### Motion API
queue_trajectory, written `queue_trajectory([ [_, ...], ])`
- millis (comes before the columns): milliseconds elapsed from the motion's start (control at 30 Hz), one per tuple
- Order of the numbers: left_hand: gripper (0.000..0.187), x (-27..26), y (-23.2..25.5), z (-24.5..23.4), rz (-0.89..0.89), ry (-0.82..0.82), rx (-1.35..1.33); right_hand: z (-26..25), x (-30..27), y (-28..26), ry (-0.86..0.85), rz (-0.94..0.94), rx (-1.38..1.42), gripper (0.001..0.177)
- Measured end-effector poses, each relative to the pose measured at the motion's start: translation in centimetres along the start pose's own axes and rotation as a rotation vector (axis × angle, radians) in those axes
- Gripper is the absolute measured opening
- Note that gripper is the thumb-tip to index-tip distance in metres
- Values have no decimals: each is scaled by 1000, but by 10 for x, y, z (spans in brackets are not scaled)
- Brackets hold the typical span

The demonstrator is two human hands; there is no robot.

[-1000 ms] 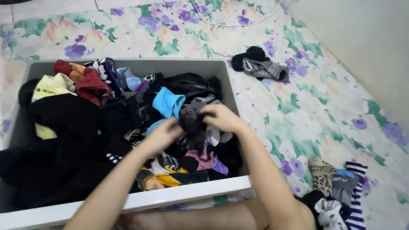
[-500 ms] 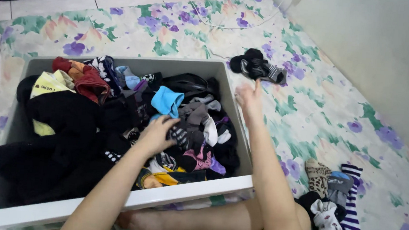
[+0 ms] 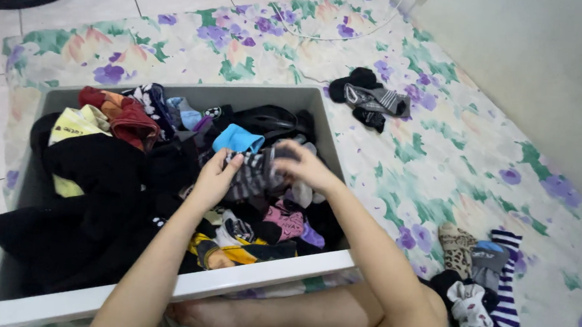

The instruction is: The person sits on a bed and sorts through a white drawer filled with socks and other small clothing items. They pick up individual items, briefly inspect them, and place them on the bed beside the drawer.

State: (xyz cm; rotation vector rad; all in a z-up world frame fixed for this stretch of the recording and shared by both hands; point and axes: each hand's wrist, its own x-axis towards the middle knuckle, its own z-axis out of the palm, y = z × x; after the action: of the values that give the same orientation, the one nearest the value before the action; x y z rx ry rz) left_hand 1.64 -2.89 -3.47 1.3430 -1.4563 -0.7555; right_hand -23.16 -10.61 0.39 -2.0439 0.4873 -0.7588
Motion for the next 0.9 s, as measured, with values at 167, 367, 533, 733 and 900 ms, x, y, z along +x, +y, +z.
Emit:
queue_trajectory([
  [167,33,0,28,4,-203,-172,-301,-17,-9,5,296,319,697,40],
  [367,32,-4,-21,4,-181,-141,-133,-133,-170,-60,527,381,961,52],
  [533,29,-13,-13,22,-194,-215,-12,-244,-384,-24,489,911,43,69],
  [733,26,-16,9,33,-144,-338,267,-235,-409,-62,653,1225,-868,66],
  [900,23,-18,12,13,-101,-301,472,-125,-205,-64,725,705,-436,49],
])
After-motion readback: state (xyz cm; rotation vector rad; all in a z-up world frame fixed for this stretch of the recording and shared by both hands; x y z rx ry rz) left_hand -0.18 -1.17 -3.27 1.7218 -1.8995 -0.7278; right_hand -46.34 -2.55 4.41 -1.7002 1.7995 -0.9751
